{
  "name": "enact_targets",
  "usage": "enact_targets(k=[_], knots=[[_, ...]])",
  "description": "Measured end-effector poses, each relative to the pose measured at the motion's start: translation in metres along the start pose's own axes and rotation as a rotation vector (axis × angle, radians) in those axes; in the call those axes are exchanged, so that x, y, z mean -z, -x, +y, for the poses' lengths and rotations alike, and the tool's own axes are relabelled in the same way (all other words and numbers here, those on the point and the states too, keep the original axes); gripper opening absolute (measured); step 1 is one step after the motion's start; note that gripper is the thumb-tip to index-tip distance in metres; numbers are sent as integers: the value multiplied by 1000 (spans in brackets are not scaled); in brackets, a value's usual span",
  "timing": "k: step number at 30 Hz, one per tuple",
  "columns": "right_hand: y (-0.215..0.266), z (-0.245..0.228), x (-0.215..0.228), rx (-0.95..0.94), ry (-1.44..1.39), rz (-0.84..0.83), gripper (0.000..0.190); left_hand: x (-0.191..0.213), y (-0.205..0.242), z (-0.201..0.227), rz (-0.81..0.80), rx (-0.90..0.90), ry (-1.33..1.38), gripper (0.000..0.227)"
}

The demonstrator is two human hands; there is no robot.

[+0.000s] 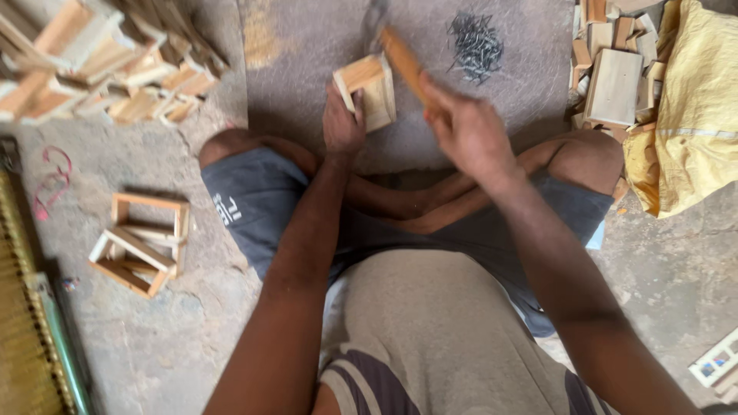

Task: The person sits on the floor and assembles small wooden boxes by hand. They pick up wooden frames and flat panels, align them, and use a hammer to drive nails into the joints. Completed boxes are stacked nearby.

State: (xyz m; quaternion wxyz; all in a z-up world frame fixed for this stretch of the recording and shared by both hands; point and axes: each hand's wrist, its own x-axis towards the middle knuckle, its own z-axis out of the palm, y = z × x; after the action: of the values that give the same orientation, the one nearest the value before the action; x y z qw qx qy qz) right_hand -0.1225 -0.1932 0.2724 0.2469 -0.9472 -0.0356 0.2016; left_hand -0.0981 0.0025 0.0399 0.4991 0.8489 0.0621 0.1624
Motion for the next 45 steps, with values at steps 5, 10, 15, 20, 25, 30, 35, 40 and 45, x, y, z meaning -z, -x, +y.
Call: enact_targets(k=[5, 10, 15, 20, 25, 30, 35, 40, 45], knots=[[-6, 7, 5, 514, -52, 379, 53, -5, -10, -5, 9, -9, 8, 41], [-11, 33, -12, 375, -178, 323, 48, -9, -10, -18, 61, -32, -39, 48], [3, 91, -54, 21, -588, 169, 48, -23, -24, -28, -59, 437, 242, 57], [27, 148, -107, -76, -515, 5, 53, -17, -32, -24, -35, 256, 503, 49], [5, 175, -122, 208, -242, 161, 49, 16, -44, 23, -81, 129, 607, 46], [-28, 185, -137, 261, -160, 120, 55, 76, -38, 76, 53, -201, 299, 43], [-33, 209, -147, 317, -183, 90, 60, 128, -42, 118, 129, -159, 243, 57], [-35, 220, -149, 339, -117, 123, 60, 206, -84, 149, 306, -425, -364, 47], [-29, 230, -148, 318, -119, 74, 63, 311, -162, 136, 423, -259, -582, 38]])
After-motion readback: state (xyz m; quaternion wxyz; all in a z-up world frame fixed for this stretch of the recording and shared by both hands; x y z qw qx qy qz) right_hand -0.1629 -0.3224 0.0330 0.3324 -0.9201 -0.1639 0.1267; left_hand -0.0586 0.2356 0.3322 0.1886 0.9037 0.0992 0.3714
